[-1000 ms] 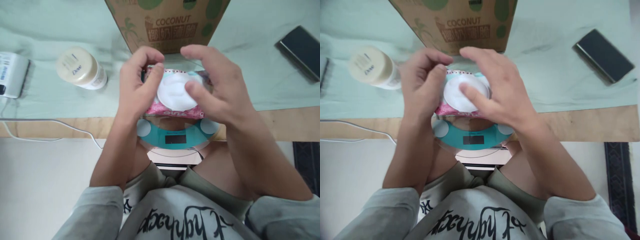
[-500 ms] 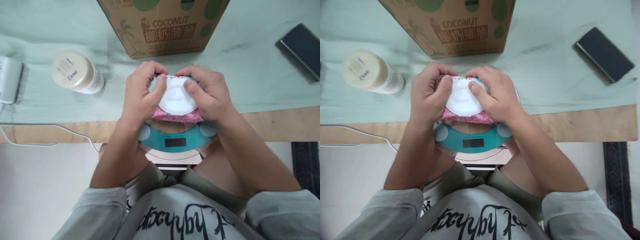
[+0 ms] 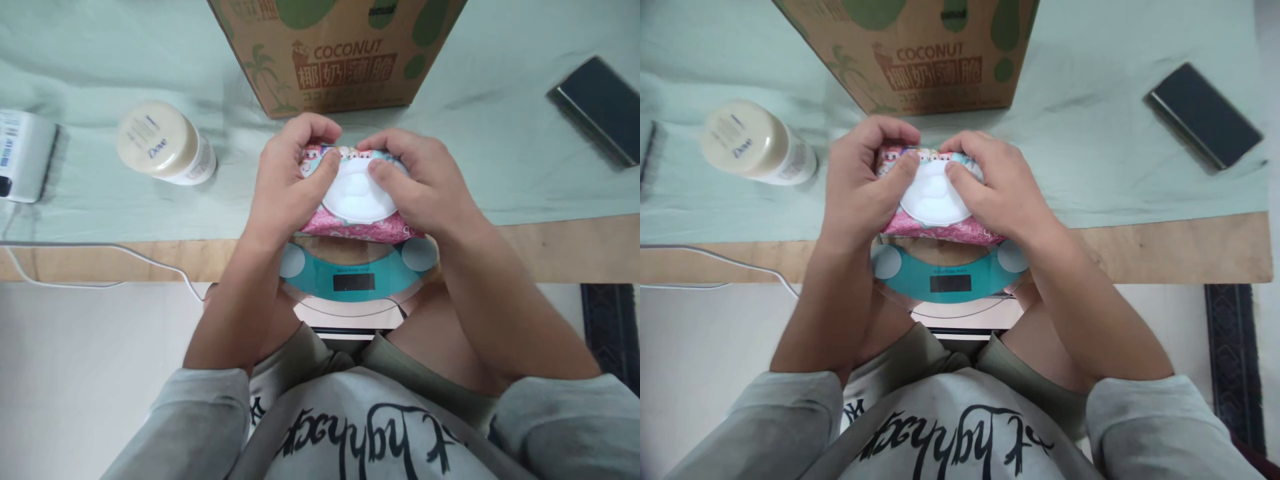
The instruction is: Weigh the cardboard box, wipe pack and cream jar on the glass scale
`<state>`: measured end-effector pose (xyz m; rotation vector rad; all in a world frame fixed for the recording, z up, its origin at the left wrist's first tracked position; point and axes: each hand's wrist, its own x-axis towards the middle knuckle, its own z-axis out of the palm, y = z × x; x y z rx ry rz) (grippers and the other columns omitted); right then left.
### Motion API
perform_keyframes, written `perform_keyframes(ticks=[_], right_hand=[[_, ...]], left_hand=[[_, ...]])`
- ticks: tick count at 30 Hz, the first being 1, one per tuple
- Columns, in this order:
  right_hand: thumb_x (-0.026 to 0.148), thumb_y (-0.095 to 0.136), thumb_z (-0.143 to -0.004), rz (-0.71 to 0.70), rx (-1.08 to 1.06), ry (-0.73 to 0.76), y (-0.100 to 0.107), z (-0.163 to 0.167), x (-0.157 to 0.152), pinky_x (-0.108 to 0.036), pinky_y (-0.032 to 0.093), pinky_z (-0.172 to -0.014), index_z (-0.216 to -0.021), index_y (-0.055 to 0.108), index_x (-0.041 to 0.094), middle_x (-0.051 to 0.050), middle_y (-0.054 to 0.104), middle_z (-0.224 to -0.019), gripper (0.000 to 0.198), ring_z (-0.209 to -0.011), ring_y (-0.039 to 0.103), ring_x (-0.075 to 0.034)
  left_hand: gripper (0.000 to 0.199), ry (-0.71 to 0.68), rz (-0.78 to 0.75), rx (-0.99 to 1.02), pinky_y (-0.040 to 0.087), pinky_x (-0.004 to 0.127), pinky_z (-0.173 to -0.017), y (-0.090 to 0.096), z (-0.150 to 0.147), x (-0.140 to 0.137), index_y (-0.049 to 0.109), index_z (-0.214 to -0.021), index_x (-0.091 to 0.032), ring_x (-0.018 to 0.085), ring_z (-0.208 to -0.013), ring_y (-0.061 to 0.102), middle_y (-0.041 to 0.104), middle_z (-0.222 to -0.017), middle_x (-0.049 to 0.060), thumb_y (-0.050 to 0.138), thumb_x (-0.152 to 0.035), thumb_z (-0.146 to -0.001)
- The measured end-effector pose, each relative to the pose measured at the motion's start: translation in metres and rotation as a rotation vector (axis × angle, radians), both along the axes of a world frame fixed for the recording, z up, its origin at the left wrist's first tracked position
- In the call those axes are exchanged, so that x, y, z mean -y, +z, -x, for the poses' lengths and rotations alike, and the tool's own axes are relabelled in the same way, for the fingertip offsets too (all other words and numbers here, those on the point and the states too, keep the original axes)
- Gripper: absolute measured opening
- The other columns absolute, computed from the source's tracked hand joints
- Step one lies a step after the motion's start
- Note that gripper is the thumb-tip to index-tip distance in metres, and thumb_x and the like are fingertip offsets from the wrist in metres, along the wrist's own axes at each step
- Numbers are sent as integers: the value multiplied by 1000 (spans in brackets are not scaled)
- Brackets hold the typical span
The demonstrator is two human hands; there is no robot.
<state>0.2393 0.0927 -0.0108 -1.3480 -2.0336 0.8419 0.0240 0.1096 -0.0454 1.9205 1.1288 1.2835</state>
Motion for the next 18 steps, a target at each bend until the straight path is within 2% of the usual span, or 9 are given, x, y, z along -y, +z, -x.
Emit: perform_keyframes(ticks=[2, 4, 5, 7, 9, 11, 14, 18], right_hand=[[59, 47, -96, -73, 32, 39, 7, -2, 6, -48, 53, -116, -130, 65, 21, -10, 67, -132, 54, -126, 64, -27], [70, 60, -88, -145, 105, 123, 15, -3, 13, -52, 50, -121, -148, 55, 23, -10, 58, -148, 77, -137, 58, -31], [69, 67, -83, -165, 165, 161, 18, -2, 17, -55, 48, -122, -155, 48, 27, -9, 54, -153, 86, -140, 55, -33], [55, 75, -78, -175, 304, 184, 22, 1, 23, -60, 47, -120, -163, 38, 36, -7, 51, -157, 94, -142, 52, -37], [41, 74, -79, -152, 401, 166, 21, 6, 26, -61, 49, -115, -164, 33, 41, -7, 54, -152, 95, -139, 53, -38], [36, 71, -79, -128, 420, 152, 20, 10, 26, -59, 51, -111, -164, 33, 40, -7, 56, -149, 93, -135, 54, -37], [35, 68, -80, -108, 392, 133, 23, 13, 25, -57, 51, -111, -162, 37, 38, -7, 58, -144, 88, -131, 57, -34], [40, 66, -84, -136, 304, 57, 39, 1, 30, -53, 52, -115, -157, 46, 30, -8, 58, -147, 76, -128, 61, -32]], left_hand=[[49, 45, -131, 44, 55, 34, -90, 2, 5, -3, 71, -107, -25, 19, -95, 65, 72, -103, 4, 69, -71, -93], [52, 109, -288, 160, 53, 32, -82, 7, 12, -8, 74, -103, -22, 16, -89, 63, 71, -95, 2, 67, -72, -94], [53, 140, -352, 234, 51, 31, -75, 10, 16, -10, 75, -98, -21, 15, -83, 62, 69, -88, 2, 68, -73, -93], [54, 185, -405, 339, 46, 30, -67, 15, 23, -13, 77, -90, -19, 13, -75, 58, 66, -79, 1, 74, -73, -88], [49, 204, -382, 359, 46, 31, -69, 19, 29, -15, 79, -87, -19, 14, -75, 57, 66, -77, 0, 81, -68, -85], [38, 209, -343, 348, 46, 32, -70, 19, 34, -16, 78, -85, -19, 14, -76, 58, 68, -77, 0, 86, -57, -86], [25, 204, -333, 332, 44, 33, -65, 17, 39, -17, 75, -80, -18, 14, -71, 56, 68, -74, -2, 87, -40, -86], [12, 207, -360, 302, 44, 34, -64, 14, 45, -20, 73, -80, -16, 14, -72, 56, 67, -74, 0, 79, -24, -87]])
